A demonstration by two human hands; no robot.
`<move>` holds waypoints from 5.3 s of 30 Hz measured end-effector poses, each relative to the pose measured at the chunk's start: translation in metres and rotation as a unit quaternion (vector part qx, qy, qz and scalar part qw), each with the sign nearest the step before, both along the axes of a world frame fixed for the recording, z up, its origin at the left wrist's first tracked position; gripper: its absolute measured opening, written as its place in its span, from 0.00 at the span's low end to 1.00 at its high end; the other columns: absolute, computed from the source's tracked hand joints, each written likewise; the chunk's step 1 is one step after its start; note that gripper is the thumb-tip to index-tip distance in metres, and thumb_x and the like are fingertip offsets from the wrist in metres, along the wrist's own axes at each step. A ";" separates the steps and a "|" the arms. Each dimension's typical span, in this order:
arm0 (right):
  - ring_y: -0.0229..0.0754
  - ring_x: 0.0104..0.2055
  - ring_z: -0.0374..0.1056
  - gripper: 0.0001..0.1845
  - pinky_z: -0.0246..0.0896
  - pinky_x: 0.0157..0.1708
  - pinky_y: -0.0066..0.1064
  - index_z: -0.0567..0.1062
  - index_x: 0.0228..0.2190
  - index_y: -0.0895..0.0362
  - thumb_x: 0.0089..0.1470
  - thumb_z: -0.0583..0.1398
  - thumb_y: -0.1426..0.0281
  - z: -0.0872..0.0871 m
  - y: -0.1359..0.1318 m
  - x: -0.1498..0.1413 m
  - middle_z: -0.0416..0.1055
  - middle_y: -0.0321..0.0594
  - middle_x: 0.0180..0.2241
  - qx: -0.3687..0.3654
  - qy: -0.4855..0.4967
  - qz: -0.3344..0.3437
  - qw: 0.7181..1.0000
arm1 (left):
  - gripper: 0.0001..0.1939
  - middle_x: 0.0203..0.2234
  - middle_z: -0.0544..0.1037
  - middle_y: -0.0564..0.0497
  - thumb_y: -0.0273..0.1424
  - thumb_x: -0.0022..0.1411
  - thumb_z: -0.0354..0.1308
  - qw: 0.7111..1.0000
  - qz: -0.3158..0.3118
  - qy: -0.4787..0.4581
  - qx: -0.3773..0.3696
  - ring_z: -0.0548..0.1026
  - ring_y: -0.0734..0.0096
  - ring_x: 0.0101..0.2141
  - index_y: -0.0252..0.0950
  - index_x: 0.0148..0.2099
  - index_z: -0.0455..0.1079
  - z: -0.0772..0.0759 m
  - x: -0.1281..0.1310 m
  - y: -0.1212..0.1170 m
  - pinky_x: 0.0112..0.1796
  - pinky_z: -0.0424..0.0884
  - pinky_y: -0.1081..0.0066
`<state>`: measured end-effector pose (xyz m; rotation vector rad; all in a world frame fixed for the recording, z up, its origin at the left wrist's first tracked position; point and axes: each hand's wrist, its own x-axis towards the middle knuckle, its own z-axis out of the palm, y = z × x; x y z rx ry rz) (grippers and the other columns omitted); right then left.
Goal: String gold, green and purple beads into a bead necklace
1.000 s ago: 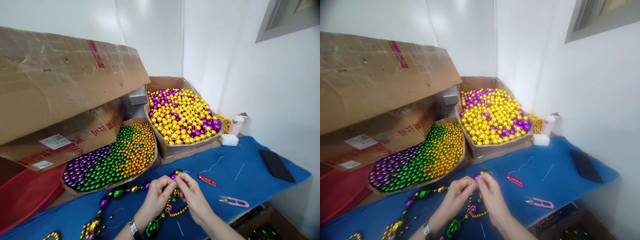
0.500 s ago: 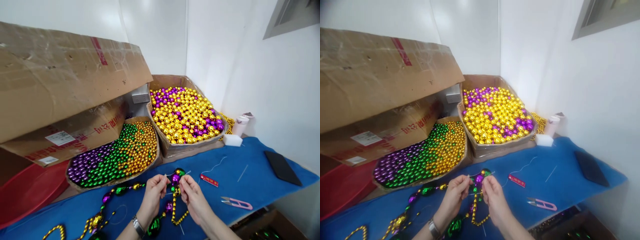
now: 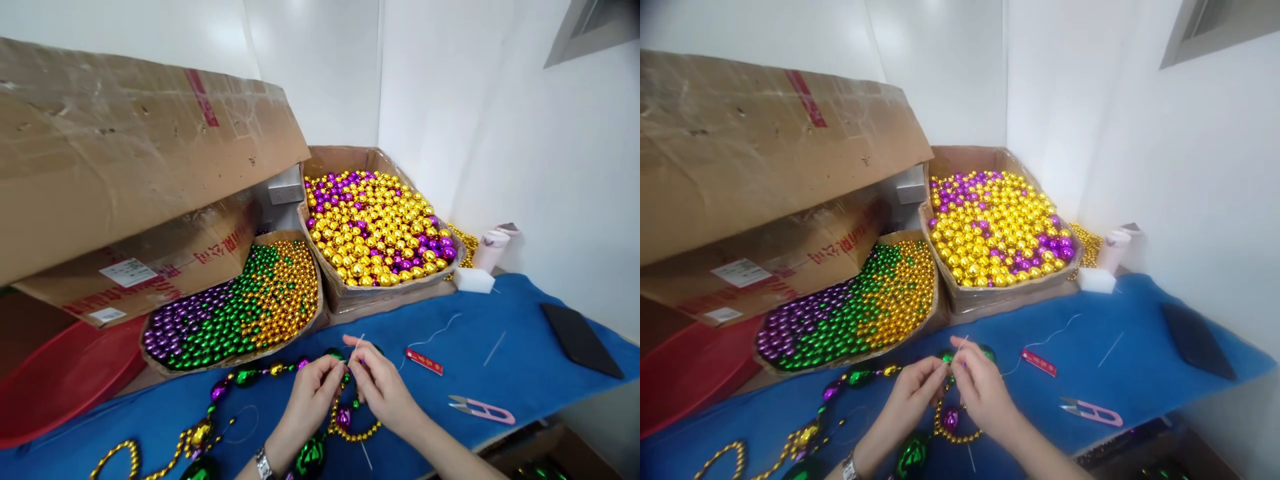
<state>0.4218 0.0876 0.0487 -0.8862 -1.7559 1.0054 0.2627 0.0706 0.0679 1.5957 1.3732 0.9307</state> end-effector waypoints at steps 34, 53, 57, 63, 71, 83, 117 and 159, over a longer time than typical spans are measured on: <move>0.32 0.22 0.61 0.09 0.51 0.23 0.20 0.75 0.24 0.55 0.46 0.55 0.76 0.025 0.046 0.012 0.67 0.28 0.19 -0.041 -0.248 0.275 0.928 | 0.19 0.47 0.68 0.38 0.22 0.61 0.48 0.921 -0.072 0.246 0.294 0.68 0.58 0.47 0.37 0.54 0.66 -0.020 -0.020 -0.015 0.46 0.67 0.62; 0.32 0.18 0.41 0.17 0.39 0.18 0.24 0.57 0.28 0.51 0.58 0.48 0.51 -0.006 0.003 0.024 0.55 0.28 0.23 -0.318 0.324 0.039 0.890 | 0.06 0.31 0.76 0.48 0.27 0.57 0.56 0.817 -0.004 -0.574 -0.058 0.72 0.60 0.43 0.35 0.28 0.68 -0.004 -0.004 -0.009 0.53 0.58 0.53; 0.33 0.20 0.41 0.17 0.41 0.20 0.25 0.56 0.26 0.52 0.56 0.54 0.56 -0.008 0.005 0.025 0.42 0.26 0.20 -0.328 0.364 0.035 0.871 | 0.09 0.21 0.68 0.55 0.26 0.62 0.53 0.806 0.033 -0.588 -0.055 0.68 0.75 0.27 0.35 0.28 0.65 -0.005 0.003 -0.004 0.45 0.66 0.61; 0.31 0.19 0.41 0.17 0.41 0.19 0.24 0.54 0.24 0.53 0.57 0.55 0.59 -0.038 -0.002 0.030 0.43 0.25 0.20 -0.326 0.312 0.021 0.892 | 0.09 0.18 0.63 0.57 0.28 0.60 0.56 0.835 0.076 -0.537 -0.089 0.64 0.77 0.23 0.34 0.27 0.63 -0.029 -0.003 -0.010 0.38 0.68 0.64; 0.36 0.27 0.63 0.15 0.58 0.28 0.29 0.66 0.28 0.56 0.63 0.49 0.61 -0.033 0.001 0.046 0.65 0.35 0.24 -0.177 0.090 0.036 0.979 | 0.08 0.24 0.68 0.53 0.33 0.60 0.57 0.869 0.112 -0.465 -0.126 0.68 0.74 0.28 0.33 0.33 0.69 -0.042 -0.001 -0.017 0.41 0.67 0.65; 0.44 0.54 0.58 0.08 0.54 0.53 0.37 0.75 0.34 0.54 0.58 0.56 0.67 0.054 0.062 0.002 0.66 0.43 0.50 0.244 -0.170 0.148 0.943 | 0.09 0.24 0.71 0.52 0.35 0.59 0.57 0.985 -0.026 -0.157 -0.060 0.68 0.72 0.27 0.33 0.37 0.71 -0.003 -0.002 -0.011 0.31 0.63 0.72; 0.40 0.39 0.71 0.16 0.64 0.40 0.28 0.74 0.41 0.55 0.54 0.52 0.79 -0.006 0.002 -0.022 0.75 0.40 0.37 0.069 -0.121 0.045 0.989 | 0.21 0.37 0.79 0.48 0.19 0.57 0.55 0.911 -0.011 0.194 0.365 0.74 0.62 0.39 0.44 0.50 0.71 -0.018 -0.019 -0.023 0.43 0.68 0.62; 0.32 0.21 0.55 0.13 0.51 0.20 0.22 0.56 0.30 0.52 0.61 0.50 0.57 -0.007 -0.001 0.016 0.46 0.26 0.22 -0.281 0.289 0.048 0.914 | 0.09 0.28 0.69 0.51 0.34 0.62 0.54 0.885 -0.023 -0.441 -0.147 0.63 0.77 0.22 0.36 0.31 0.61 0.001 0.003 -0.018 0.23 0.58 0.75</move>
